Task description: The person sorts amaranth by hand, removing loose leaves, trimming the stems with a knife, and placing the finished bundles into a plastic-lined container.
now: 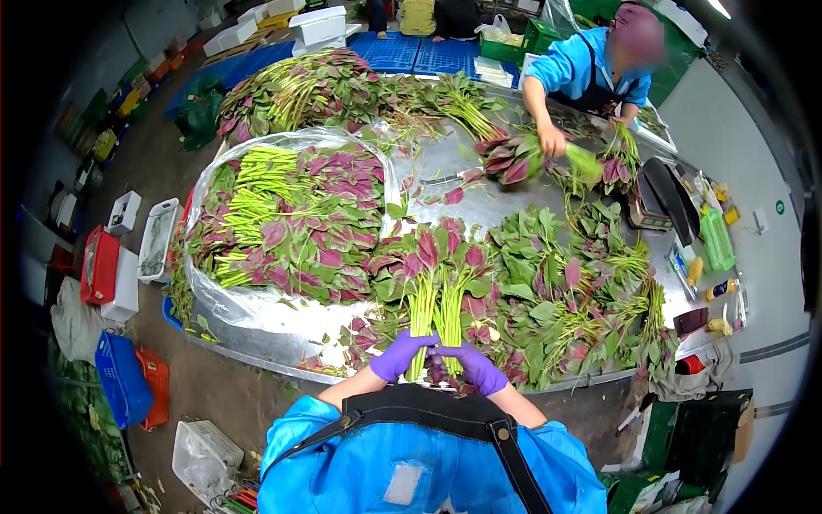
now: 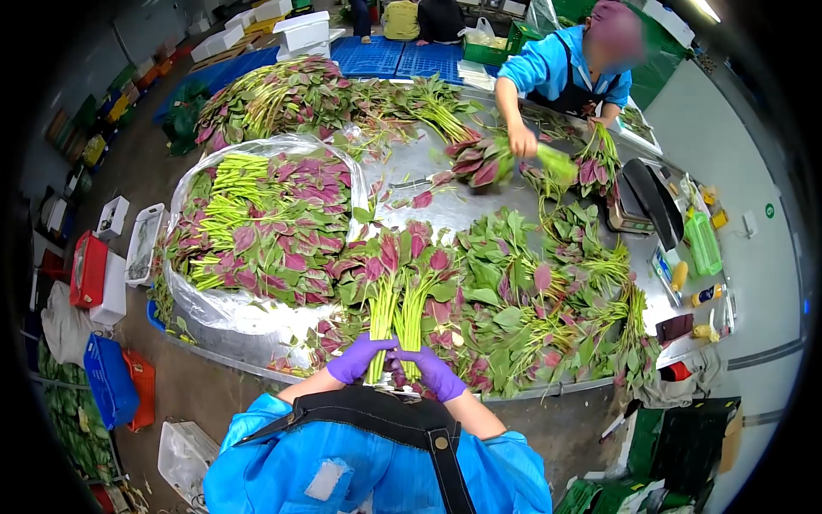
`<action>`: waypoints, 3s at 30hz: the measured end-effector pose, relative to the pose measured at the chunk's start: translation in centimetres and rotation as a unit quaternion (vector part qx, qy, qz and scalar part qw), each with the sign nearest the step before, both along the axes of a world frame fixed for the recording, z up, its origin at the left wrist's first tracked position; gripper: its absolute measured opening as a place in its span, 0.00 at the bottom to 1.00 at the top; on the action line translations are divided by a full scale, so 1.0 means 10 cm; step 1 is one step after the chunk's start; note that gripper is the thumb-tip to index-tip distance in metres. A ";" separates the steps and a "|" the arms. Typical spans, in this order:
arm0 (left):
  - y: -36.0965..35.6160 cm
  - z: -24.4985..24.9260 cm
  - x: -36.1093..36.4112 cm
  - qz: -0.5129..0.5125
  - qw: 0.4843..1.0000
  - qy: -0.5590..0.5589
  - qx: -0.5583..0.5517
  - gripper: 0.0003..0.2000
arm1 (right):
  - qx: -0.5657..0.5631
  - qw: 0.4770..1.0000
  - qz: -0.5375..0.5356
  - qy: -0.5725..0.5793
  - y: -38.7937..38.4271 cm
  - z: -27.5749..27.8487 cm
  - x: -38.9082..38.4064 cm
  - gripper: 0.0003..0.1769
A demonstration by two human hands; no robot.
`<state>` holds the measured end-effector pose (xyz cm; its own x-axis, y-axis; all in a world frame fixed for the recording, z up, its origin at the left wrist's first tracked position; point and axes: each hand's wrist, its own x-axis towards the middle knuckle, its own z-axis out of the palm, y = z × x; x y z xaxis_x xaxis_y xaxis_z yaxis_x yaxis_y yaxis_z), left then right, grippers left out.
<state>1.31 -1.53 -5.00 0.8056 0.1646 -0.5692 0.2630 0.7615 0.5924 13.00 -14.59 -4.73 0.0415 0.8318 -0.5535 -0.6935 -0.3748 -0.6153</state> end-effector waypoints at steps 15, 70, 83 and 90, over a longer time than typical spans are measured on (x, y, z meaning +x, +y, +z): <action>0.32 0.33 -0.19 0.170 0.963 -0.137 -0.161 0.08 | -0.122 0.906 0.055 -0.401 -0.53 1.26 1.52 0.08; 0.23 0.32 0.42 0.037 0.998 -0.044 -0.027 0.25 | 0.130 0.935 0.301 -0.137 0.49 0.14 0.90 0.30; -0.04 -0.05 -0.19 0.110 0.993 0.027 0.029 0.10 | -0.038 0.999 0.025 0.011 0.22 0.11 -0.02 0.17; 0.06 0.52 -0.13 0.184 0.977 -0.056 0.087 0.13 | -0.046 0.975 0.040 -0.214 0.17 0.65 0.21 0.12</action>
<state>-0.01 -0.97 0.24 0.7290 0.5417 -0.4185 -0.0847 0.6781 0.7301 15.15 -12.88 1.73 0.2219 0.7896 -0.5720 -0.3467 -0.4844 -0.8032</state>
